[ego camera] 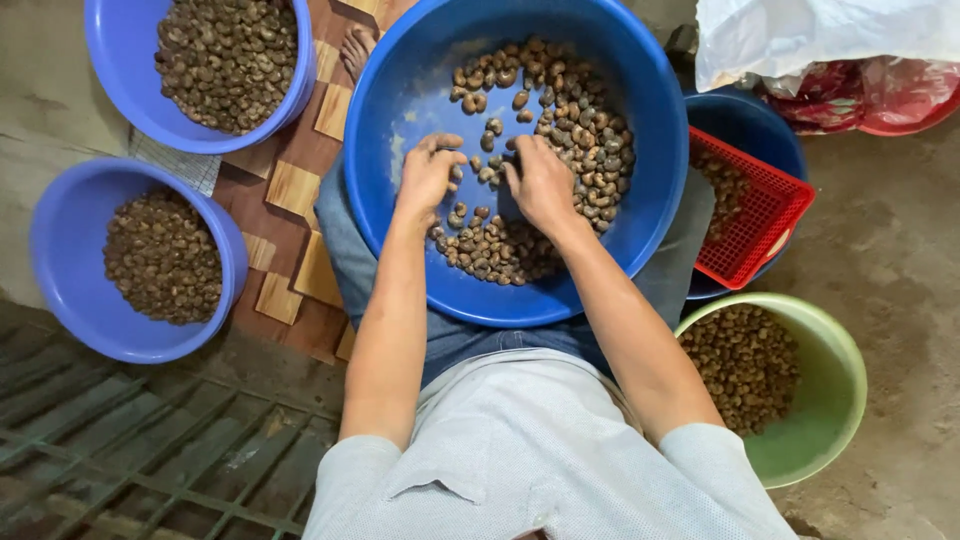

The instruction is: The person sits with a large blue basin on their lap and sorts snails by hand. They pick up snails, separate them, and transfer some into a red basket and other nearby bowls.

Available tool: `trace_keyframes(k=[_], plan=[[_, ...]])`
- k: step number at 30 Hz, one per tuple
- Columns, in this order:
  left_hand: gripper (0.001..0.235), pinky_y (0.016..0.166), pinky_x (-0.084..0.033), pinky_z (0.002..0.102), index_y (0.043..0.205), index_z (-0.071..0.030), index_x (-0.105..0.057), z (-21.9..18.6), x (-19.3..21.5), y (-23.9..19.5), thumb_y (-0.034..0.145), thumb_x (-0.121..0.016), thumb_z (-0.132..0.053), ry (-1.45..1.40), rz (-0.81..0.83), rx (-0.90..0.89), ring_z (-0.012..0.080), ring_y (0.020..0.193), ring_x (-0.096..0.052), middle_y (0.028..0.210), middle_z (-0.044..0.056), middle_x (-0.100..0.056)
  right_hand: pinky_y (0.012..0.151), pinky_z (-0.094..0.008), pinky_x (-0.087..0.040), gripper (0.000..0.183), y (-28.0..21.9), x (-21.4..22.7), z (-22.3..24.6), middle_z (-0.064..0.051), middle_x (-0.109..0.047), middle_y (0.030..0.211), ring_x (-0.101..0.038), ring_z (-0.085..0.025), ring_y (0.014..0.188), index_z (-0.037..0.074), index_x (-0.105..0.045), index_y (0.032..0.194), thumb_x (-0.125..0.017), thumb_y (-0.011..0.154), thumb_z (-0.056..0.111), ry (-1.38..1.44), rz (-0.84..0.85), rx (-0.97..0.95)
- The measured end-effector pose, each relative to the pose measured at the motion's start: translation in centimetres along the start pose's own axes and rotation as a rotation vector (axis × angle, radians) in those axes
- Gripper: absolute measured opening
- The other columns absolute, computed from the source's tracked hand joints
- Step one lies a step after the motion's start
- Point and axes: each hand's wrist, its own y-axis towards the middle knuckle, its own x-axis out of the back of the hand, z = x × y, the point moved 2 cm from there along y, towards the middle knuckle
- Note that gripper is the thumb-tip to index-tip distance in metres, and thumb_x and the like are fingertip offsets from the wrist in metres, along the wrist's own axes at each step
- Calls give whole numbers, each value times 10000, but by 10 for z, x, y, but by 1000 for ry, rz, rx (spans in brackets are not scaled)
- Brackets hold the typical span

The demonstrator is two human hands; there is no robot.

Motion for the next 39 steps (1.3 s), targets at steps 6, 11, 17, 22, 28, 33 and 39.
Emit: trace_keyframes(k=[6, 11, 17, 22, 28, 33, 39], plan=[[211, 429, -558, 280, 923, -26, -721, 5, -3, 1, 840, -653, -207, -92, 7, 118, 155, 561, -621, 644, 96, -617, 688, -359, -684, 410, -19, 29, -1, -118, -675, 1012, -727, -207, 864, 18, -581, 1261, -751, 957, 236, 1233, -26, -682], [275, 450, -547, 408, 901, -64, -689, 45, -9, 16, 884, -688, -338, 412, 2, -36, 220, 535, -664, 635, 118, -667, 772, -410, -690, 255, -24, 24, -9, -88, -687, 952, -742, -214, 891, 55, -640, 1137, -665, 933, 206, 1461, -138, -837], [297, 784, -559, 626, 884, -73, -654, 28, -24, 1, 916, -645, -368, 724, -71, -160, 496, 911, -714, 842, 220, -731, 649, -482, -621, 247, -22, -2, 0, -112, -726, 826, -732, -295, 719, 165, -701, 1093, -718, 926, 345, 471, 37, -529], [306, 869, -557, 600, 927, -91, -651, 24, -31, -2, 922, -587, -390, 870, -39, -172, 466, 978, -710, 892, 205, -736, 773, -557, -618, 262, -19, -33, 5, -160, -760, 905, -771, -377, 858, 154, -583, 1097, -650, 954, 364, -74, 159, -317], [298, 856, -540, 644, 977, -84, -660, 19, -31, -5, 936, -605, -374, 867, -40, -184, 513, 969, -697, 884, 249, -740, 543, -418, -602, 151, -29, -44, 16, -65, -705, 741, -732, -278, 591, 187, -633, 953, -638, 923, 334, -279, -186, -67], [297, 742, -555, 557, 918, -83, -726, 51, -19, 22, 827, -691, -364, 582, -89, -114, 446, 869, -712, 825, 225, -715, 577, -467, -590, 316, -28, -38, 7, -249, -707, 1020, -707, -341, 618, -14, -612, 1200, -601, 967, 199, 294, 165, -253], [148, 439, -517, 262, 864, -102, -667, 18, -4, 5, 865, -667, -250, -436, 95, 58, 199, 609, -687, 773, 130, -709, 568, -360, -565, 272, -27, -3, 3, -120, -620, 843, -660, -228, 734, 34, -617, 1017, -690, 975, 293, 974, 100, -595]])
